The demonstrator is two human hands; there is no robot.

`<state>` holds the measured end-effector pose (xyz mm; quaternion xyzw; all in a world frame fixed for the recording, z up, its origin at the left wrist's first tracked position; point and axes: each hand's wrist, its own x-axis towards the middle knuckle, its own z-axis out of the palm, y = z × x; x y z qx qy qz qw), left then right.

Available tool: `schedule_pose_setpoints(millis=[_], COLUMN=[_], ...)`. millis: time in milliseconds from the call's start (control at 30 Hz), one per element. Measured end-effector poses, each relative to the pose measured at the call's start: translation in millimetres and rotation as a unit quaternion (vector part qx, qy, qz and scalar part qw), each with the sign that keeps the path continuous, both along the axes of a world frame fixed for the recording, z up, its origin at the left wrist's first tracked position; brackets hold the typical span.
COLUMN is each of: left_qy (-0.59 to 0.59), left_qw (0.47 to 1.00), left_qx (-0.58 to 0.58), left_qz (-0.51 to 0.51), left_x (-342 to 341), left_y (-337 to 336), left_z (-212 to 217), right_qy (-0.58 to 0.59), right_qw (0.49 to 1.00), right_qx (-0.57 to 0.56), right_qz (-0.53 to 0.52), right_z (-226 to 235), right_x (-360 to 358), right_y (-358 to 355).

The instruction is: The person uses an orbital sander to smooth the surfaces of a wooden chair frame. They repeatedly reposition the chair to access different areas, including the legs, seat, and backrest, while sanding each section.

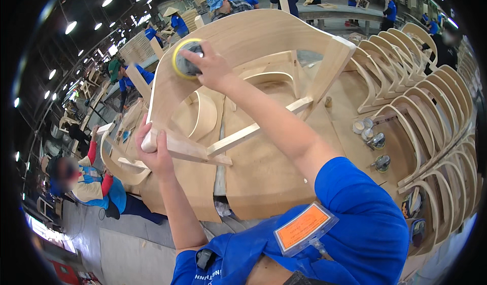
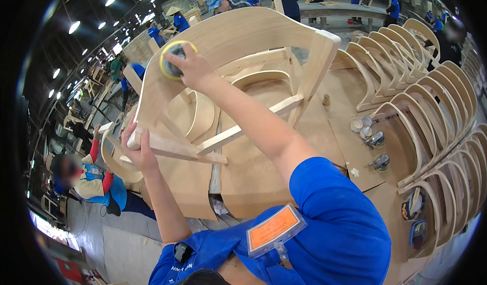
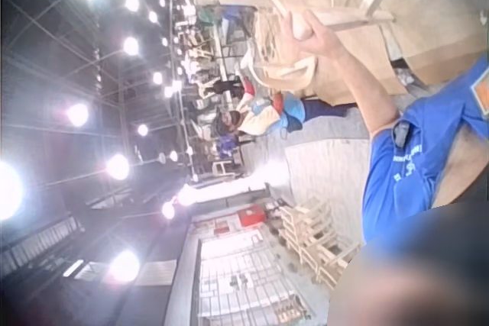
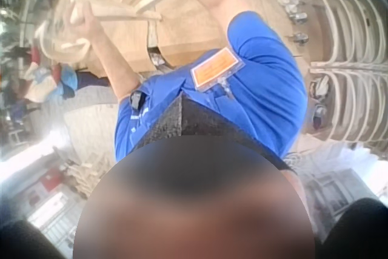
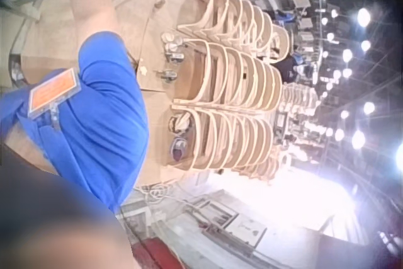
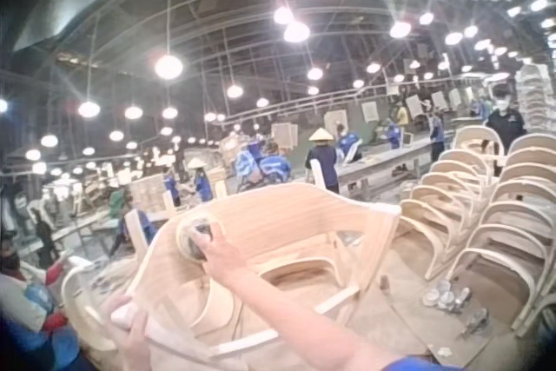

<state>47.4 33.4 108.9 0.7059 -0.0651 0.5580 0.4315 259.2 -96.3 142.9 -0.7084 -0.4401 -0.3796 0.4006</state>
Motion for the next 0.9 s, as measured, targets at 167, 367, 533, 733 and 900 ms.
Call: schedule_pose_setpoints(millis=[167,367,533,733,900], left_qy=[-0.011,-0.024,-0.032,-0.002,-0.009], left_qw=[0.999,0.999,0.999,1.0,1.0], left_qx=[0.025,0.04,0.023,0.022,0.002], left_qz=[0.016,0.001,-0.008,0.014,-0.016], left_x=[-0.9,10.9,13.7,11.6,14.6], left_y=[0.9,1.8,2.5,8.7,8.4], left_z=[-2.0,4.2,3.8,3.1,3.3], right_qy=[0.053,0.102,0.145,0.102,0.136], right_qw=[0.994,0.949,0.908,0.956,0.961], right_qx=[0.051,0.148,0.232,0.153,0.104], right_qz=[-0.076,-0.258,-0.318,-0.23,-0.217], right_z=[11.8,23.0,20.7,0.2,-18.1], right_x=[20.3,65.5,75.3,55.4,49.5], right_y=[-12.0,-69.3,-88.4,-57.9,-61.0])
